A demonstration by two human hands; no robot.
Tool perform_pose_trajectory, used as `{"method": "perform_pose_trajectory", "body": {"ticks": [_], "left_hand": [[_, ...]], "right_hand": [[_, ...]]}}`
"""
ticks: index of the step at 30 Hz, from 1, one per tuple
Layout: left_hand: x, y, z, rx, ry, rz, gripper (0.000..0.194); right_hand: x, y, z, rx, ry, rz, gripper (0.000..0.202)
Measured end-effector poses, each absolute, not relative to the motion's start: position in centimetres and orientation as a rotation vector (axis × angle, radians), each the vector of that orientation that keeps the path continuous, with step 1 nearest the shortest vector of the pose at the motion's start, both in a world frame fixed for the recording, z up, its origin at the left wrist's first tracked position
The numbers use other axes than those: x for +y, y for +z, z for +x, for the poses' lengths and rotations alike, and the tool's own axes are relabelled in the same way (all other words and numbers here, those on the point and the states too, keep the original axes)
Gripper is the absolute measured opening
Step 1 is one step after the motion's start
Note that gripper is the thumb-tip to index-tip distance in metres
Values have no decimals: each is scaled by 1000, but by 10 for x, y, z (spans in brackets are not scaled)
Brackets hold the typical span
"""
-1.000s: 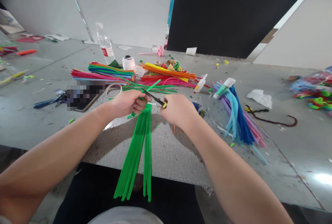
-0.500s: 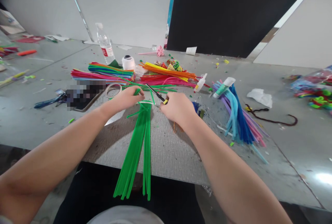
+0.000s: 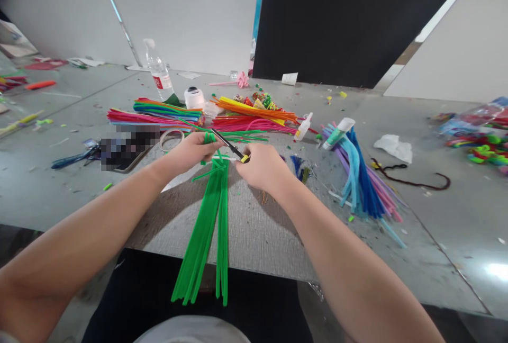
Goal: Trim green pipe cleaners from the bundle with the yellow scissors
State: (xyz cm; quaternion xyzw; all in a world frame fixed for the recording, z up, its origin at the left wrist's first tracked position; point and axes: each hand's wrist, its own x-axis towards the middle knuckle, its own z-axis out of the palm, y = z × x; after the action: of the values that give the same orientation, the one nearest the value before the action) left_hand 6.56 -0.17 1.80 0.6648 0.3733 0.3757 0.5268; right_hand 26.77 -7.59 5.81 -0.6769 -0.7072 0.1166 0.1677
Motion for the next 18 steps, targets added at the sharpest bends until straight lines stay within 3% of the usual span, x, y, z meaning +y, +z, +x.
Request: {"method": "perform_pose_trajectory", "body": {"ticks": [7,18], "left_hand": [[-7,23,68,679,916,1122,23],[-16,30,71,523,874,884,20]], "right_hand": [[-70,51,268,-1842,343,-1840,29],[-72,38,248,-1506,965,-1354,20]]}}
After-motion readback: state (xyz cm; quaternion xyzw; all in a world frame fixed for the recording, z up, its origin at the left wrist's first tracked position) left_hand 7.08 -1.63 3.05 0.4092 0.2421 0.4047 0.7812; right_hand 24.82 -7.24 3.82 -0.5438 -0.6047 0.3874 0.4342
